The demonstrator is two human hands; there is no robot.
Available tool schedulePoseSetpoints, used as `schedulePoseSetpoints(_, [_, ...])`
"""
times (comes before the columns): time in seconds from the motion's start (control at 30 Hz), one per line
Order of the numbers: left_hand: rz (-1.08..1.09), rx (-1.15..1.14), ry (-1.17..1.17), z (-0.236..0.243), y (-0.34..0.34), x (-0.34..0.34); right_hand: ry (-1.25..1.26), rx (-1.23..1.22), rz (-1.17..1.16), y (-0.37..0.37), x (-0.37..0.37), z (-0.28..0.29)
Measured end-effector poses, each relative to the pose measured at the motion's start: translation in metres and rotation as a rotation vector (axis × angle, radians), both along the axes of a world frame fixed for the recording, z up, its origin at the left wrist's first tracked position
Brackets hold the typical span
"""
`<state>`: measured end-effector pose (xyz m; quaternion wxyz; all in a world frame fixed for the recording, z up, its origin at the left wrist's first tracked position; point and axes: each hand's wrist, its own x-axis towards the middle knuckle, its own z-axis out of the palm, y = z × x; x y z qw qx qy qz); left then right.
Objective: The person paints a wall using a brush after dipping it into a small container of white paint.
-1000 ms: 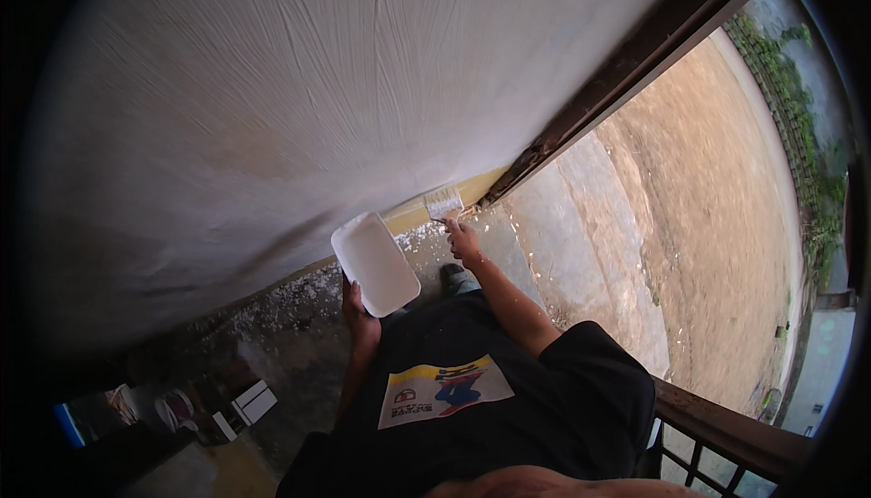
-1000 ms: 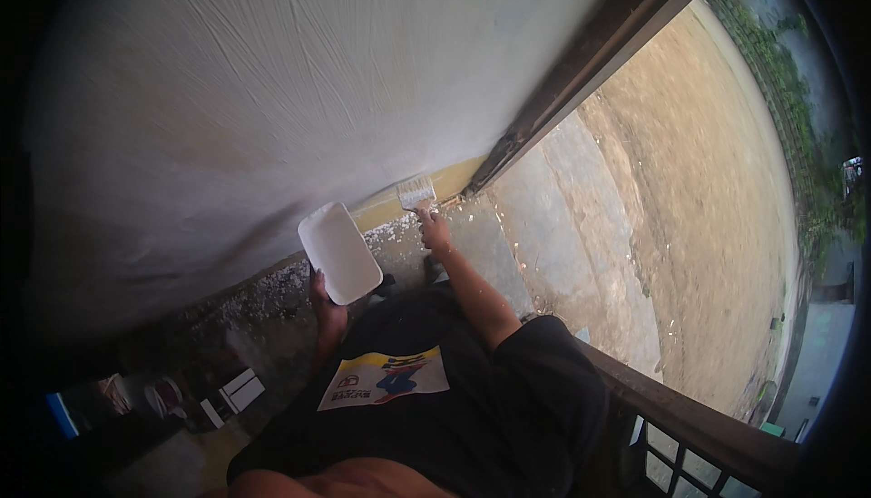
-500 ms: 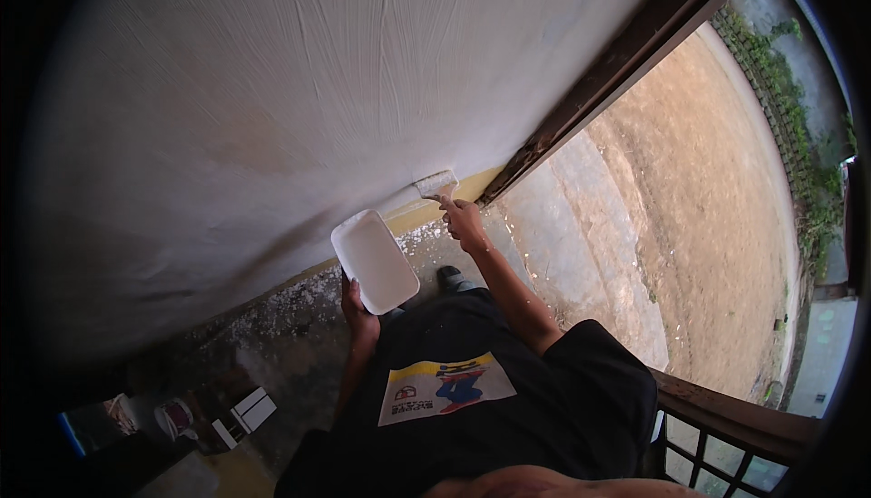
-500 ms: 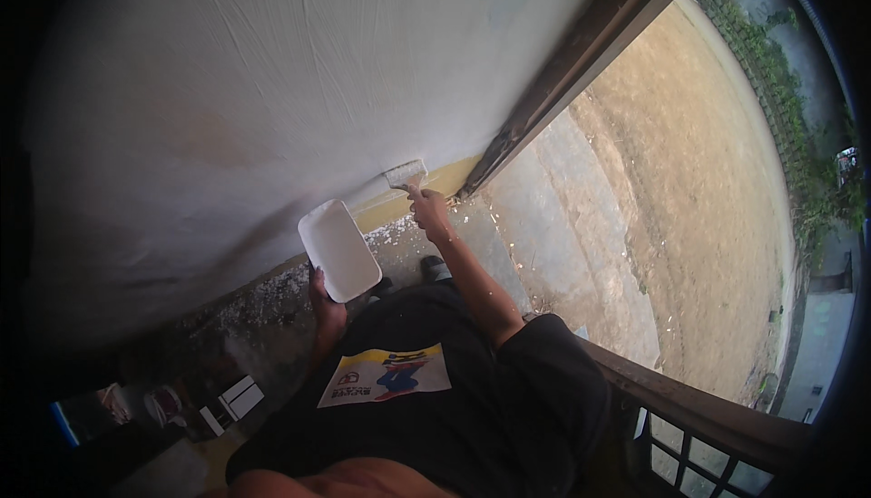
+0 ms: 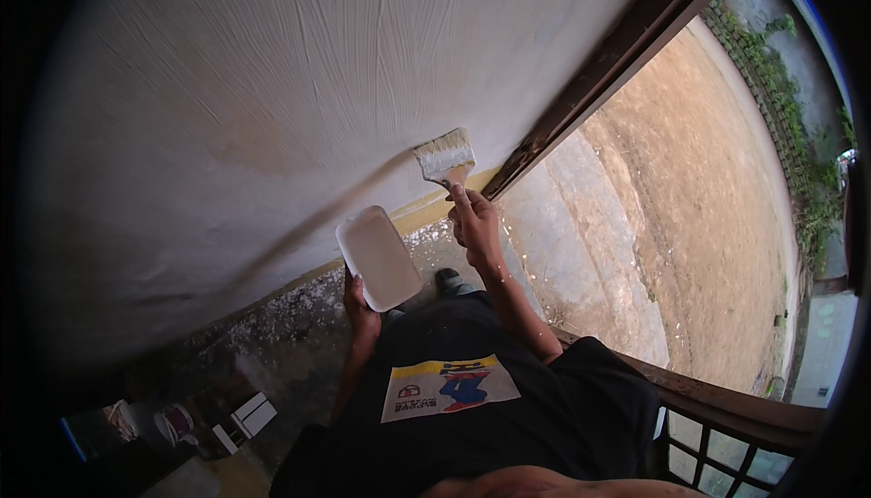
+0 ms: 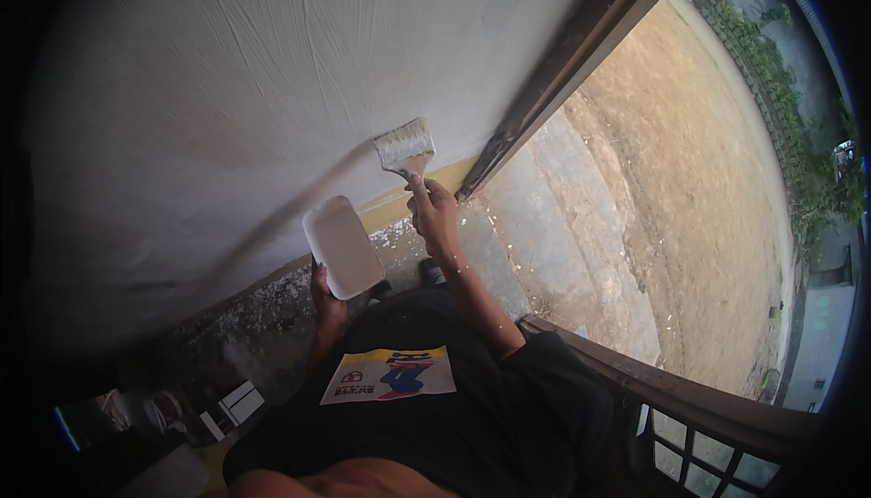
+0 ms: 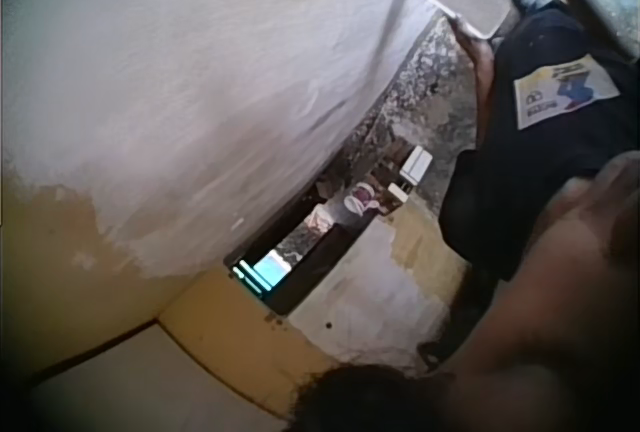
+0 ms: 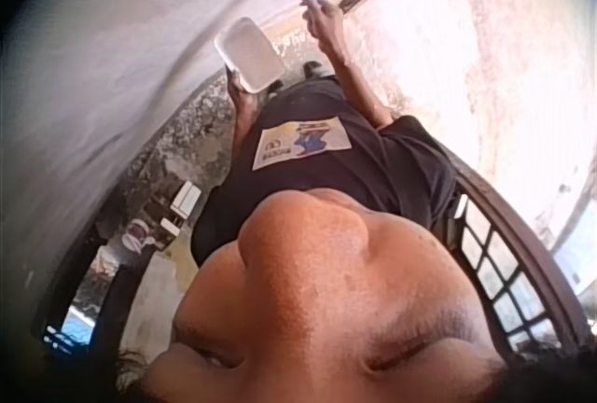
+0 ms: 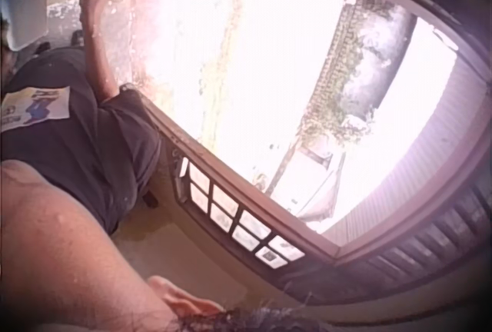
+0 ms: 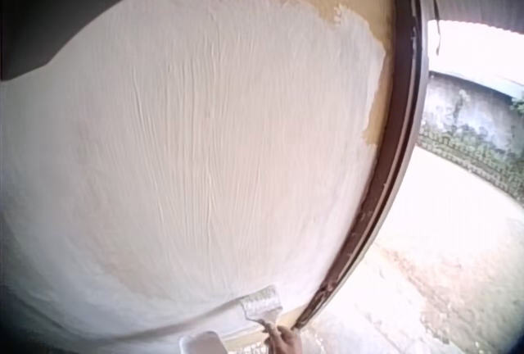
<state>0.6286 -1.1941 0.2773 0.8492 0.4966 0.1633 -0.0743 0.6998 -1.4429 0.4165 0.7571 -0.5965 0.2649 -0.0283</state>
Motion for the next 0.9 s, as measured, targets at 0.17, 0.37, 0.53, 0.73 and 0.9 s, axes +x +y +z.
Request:
schedulePoseSetpoints(0.17, [0.028, -0.035, 0.026, 0.012, 0.0, -0.004, -0.083, 0.029, -0.028, 0.012, 0.003, -0.038])
schedulePoseSetpoints(0.37, [0.054, -0.015, 0.001, 0.011, 0.003, -0.008, -0.204, -0.038, -0.025, 0.009, 0.024, -0.138])
schedulePoseSetpoints(0.53, [0.07, 0.013, 0.014, 0.013, 0.002, -0.011, -0.151, -0.207, 0.028, 0.001, 0.023, -0.18])
schedulePoseSetpoints(0.73, [0.079, 0.028, 0.015, 0.014, 0.002, -0.011, 0.071, -0.336, 0.067, 0.004, 0.011, -0.205])
schedulePoseSetpoints(0.9, [0.109, 0.023, -0.021, 0.006, 0.005, -0.012, 0.282, -0.304, 0.122, 0.006, 0.007, -0.218])
